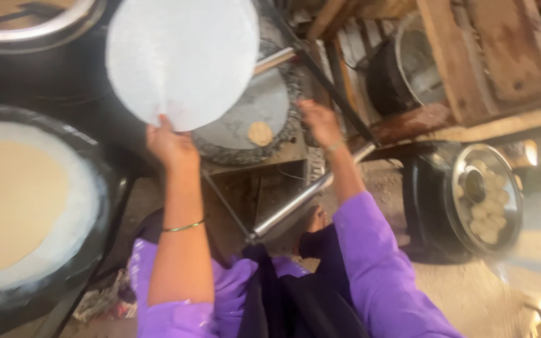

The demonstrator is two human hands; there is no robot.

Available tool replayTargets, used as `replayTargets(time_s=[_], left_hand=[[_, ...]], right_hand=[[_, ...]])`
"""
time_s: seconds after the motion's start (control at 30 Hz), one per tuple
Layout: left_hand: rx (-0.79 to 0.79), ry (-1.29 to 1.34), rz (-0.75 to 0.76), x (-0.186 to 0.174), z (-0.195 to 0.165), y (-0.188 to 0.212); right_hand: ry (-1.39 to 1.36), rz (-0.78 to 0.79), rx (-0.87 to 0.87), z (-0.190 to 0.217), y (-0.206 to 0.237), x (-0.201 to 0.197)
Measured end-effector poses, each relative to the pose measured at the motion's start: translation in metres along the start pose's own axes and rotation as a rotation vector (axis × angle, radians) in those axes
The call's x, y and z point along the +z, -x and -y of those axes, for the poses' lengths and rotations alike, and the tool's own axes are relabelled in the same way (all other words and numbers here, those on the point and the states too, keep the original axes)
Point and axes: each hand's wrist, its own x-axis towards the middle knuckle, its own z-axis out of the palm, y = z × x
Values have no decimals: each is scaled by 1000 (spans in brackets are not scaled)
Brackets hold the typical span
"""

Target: The person sits at a manual lever press, places a dough ball on the stone plate between plastic sheets, and pulls the lever to flatten it into a thin papad. They peel the flattened papad off the plastic, stack it with finished papads, and repeat the cycle with new dough balls.

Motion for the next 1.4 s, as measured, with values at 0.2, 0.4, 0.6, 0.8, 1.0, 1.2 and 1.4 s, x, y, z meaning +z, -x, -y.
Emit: replayTargets(time_s=[0.2, 0.4, 0.6, 0.8, 1.0, 1.2, 1.4], left_hand=[[25, -95, 78, -18, -1, -7], [-68, -33, 110, -25, 4, -14], [-86, -39, 70, -12, 11, -4], [-81, -69, 133, -10, 15, -4], [-80, -30, 68, -21, 14, -17], [-73, 72, 196, -25, 16, -22], [49, -117, 22, -17, 38, -12]], right_hand=[[448, -734, -210, -61, 101, -188], [1169, -883, -7, -115, 189, -338], [1031, -561, 398, -146, 199, -402], [982, -483, 483, -159, 189, -407], [1085, -924, 444, -165, 193, -423], [-534, -1049, -123, -102, 159, -392], [-128, 107, -226, -15, 43, -166]])
